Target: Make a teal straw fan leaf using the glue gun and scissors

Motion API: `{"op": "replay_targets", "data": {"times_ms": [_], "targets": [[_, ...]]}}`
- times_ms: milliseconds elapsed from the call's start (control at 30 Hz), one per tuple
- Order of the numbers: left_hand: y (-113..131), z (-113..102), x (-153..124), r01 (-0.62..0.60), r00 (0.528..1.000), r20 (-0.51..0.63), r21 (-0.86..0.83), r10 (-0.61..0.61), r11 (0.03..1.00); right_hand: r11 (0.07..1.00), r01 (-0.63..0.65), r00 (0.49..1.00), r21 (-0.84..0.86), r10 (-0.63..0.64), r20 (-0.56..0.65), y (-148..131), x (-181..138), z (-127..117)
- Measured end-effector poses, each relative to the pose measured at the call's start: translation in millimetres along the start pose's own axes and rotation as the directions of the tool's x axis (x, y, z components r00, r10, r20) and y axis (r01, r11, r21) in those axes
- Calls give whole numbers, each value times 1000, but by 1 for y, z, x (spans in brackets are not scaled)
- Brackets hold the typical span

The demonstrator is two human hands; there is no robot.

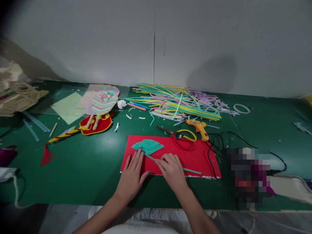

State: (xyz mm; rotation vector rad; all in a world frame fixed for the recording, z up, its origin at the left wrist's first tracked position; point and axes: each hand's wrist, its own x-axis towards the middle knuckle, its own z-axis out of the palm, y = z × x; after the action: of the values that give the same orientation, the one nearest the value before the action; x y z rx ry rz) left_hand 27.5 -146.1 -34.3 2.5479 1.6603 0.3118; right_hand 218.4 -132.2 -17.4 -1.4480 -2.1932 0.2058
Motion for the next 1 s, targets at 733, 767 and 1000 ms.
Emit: {"op": "replay_targets", "data": {"times_ms": [733, 767, 1000], "targets": [[-10, -6, 5, -48, 998, 49, -8, 49, 999, 999, -8, 1000, -31, 8, 9, 0, 2, 3], [-10, -6, 6, -48, 998, 47, -7, 48, 999, 1000, -5, 1000, -30, 5, 10, 1, 2, 4], [-10, -5, 6, -57, 998, 17, -8, 57, 998, 1000, 2, 1000, -28, -2, -11, -1, 9, 13]]}}
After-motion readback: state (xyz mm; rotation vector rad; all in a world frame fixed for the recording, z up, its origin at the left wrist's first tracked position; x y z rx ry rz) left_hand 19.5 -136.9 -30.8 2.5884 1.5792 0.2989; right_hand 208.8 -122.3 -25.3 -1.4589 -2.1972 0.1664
